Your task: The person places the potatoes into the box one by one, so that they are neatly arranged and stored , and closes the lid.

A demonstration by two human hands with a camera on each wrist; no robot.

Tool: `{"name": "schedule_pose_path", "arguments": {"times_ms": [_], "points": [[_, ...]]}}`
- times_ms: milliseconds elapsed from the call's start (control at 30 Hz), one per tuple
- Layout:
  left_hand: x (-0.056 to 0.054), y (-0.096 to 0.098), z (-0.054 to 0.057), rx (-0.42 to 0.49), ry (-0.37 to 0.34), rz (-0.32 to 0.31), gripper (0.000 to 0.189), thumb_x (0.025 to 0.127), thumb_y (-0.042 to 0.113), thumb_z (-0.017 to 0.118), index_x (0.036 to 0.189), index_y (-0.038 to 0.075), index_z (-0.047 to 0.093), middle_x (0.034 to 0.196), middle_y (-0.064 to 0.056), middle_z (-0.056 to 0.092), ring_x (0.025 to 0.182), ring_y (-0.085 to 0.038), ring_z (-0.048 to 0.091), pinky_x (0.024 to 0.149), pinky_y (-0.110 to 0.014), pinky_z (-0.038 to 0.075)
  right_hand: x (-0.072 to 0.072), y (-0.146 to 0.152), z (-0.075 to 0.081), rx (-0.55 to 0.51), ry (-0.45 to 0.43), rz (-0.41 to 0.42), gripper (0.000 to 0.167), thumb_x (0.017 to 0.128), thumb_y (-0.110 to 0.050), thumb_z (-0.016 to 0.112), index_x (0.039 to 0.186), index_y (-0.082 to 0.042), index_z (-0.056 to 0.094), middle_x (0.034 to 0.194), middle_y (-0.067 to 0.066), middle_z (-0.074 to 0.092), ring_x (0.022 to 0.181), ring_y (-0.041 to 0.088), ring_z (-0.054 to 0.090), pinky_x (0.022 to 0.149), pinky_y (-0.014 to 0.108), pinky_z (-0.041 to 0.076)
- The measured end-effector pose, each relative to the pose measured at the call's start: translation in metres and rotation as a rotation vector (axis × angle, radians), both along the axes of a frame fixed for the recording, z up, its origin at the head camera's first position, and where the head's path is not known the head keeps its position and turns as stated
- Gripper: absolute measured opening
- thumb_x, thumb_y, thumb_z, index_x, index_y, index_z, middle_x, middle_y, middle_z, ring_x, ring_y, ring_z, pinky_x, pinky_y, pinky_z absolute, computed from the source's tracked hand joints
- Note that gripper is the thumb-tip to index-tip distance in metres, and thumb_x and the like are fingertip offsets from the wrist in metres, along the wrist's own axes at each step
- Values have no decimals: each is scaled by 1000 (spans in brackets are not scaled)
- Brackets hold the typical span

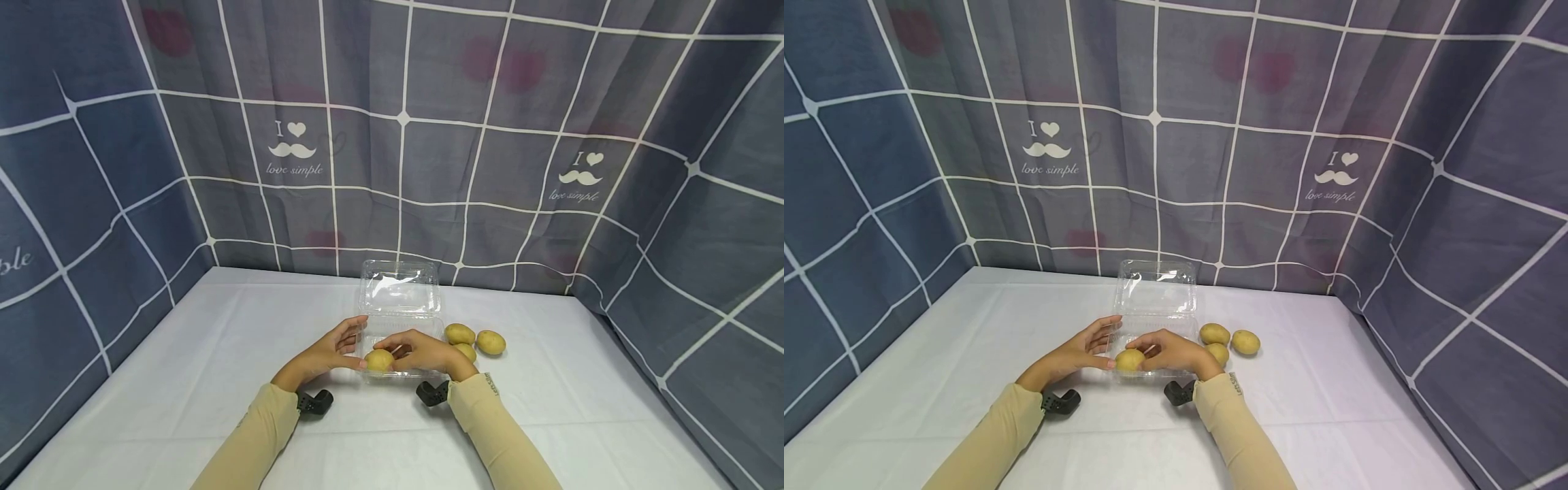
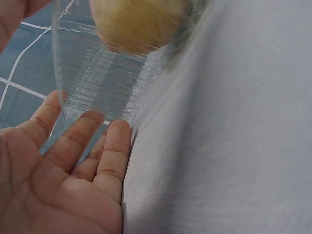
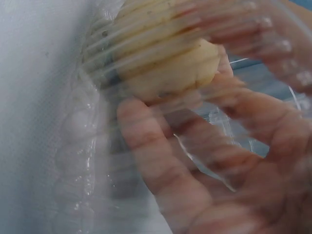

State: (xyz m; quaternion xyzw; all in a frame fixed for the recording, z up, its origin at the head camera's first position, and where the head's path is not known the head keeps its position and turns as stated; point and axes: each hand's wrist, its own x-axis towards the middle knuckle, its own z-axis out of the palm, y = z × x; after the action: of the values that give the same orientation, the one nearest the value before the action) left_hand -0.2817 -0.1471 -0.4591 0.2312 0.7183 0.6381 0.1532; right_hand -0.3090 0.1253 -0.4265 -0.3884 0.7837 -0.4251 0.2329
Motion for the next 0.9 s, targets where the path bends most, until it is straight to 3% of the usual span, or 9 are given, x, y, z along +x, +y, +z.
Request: {"name": "schedule_pose_path", "arguments": {"times_ms": [233,333,633,900], "points": [[0,0,0,10,-13,1,104,91,5,87,169,-4,19,176,-30,16,160,-51,20,131,-60,24,0,1,-2,-37,-49,-34,46,96,0,75,139,11,64,132,19,73,113,15,68,103,28,55],[0,1,-1,6,-11,2,105,90,6,87,169,-4,19,175,-31,16,160,-52,20,131,-61,24,0,1,-1,-42,-66,-52,46,95,0,75,139,11,65,133,19,73,115,18,69,104,29,56],[1,1,1,5,-17,21,103,90,5,87,169,-3,21,175,-31,19,160,-51,22,131,-59,24,3,3,8,-62,-18,-60,46,97,-1,77,138,14,63,136,24,70,122,33,70,105,35,58],[0,1,0,-8,-11,32,103,90,4,87,169,-3,21,175,-31,19,160,-51,23,131,-59,25,7,11,12,-122,26,-63,47,97,0,74,139,16,60,132,34,68,115,28,72,106,36,59]]}}
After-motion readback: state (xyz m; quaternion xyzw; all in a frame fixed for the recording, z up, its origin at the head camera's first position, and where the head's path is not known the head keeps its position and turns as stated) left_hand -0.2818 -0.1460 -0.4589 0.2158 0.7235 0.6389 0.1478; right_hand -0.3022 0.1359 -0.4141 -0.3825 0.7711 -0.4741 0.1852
